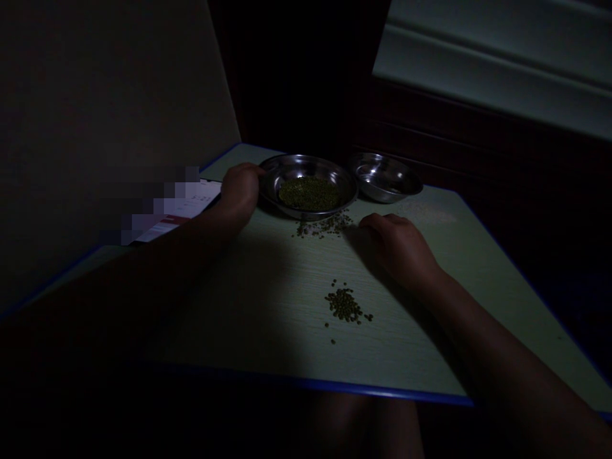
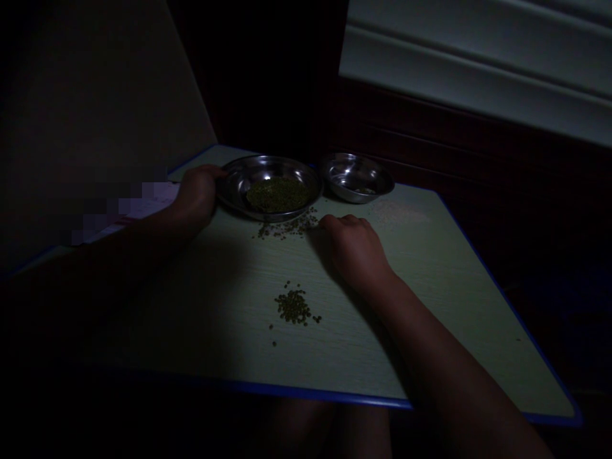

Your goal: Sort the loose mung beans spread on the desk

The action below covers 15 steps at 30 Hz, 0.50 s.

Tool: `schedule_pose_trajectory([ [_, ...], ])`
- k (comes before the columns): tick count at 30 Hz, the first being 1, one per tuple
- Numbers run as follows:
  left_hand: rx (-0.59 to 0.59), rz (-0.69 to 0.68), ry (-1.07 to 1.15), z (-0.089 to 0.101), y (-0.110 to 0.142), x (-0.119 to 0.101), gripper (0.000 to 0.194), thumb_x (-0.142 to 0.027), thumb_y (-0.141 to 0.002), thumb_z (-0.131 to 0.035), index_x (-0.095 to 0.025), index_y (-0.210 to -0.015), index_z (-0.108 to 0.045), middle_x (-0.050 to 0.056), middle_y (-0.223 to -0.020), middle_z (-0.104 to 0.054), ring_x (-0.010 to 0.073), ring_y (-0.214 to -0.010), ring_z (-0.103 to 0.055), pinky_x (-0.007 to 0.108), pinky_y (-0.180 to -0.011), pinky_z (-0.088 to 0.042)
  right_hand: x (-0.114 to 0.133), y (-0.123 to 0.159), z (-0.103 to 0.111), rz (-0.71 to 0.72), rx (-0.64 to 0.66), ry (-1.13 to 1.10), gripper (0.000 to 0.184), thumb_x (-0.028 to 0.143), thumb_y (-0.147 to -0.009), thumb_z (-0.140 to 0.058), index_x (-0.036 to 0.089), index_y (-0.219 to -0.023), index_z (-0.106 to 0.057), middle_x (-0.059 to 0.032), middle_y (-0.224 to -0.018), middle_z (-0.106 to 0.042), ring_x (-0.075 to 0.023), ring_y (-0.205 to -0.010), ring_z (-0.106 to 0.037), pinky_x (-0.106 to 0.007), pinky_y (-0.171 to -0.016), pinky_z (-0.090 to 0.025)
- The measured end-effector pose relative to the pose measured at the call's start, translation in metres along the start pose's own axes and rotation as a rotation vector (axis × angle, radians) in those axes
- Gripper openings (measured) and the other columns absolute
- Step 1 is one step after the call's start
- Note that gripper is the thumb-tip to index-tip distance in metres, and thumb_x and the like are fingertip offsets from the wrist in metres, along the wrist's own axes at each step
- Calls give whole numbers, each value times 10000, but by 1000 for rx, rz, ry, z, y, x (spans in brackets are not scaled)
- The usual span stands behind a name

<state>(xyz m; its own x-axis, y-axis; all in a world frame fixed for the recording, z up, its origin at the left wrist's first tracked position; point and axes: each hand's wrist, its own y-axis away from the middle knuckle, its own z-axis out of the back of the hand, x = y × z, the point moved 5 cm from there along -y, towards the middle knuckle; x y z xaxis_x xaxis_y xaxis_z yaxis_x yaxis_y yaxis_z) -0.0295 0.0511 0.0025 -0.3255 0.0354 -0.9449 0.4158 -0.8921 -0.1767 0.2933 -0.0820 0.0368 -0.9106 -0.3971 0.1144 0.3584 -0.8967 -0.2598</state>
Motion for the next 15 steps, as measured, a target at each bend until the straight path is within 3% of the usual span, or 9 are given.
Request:
schedule_pose_trajectory([
  [6, 1, -30, -8, 0, -6, 6, 70, -207, -852, -725, -271, -840, -751, 119, -1143, -877, 424, -1343, -801, 550, -1292, -630, 1, 0, 5, 2, 57, -17, 508, -30, -1065, -630, 170, -1417, -936, -217, -1266, -965, -362, -1087, -887, -409, -964, -606],
  [15, 20, -44, -21, 0, -11, 11, 51, -270, -866, -771, -282, -901, -805, 119, -1169, -868, 448, -1379, -782, 564, -1252, -647, -2, 1, 3, 57, 11, -52, 488, -21, -1069, -649, 200, -1389, -943, -181, -1224, -970, -355, -1100, -895, -418, -1014, -631],
])
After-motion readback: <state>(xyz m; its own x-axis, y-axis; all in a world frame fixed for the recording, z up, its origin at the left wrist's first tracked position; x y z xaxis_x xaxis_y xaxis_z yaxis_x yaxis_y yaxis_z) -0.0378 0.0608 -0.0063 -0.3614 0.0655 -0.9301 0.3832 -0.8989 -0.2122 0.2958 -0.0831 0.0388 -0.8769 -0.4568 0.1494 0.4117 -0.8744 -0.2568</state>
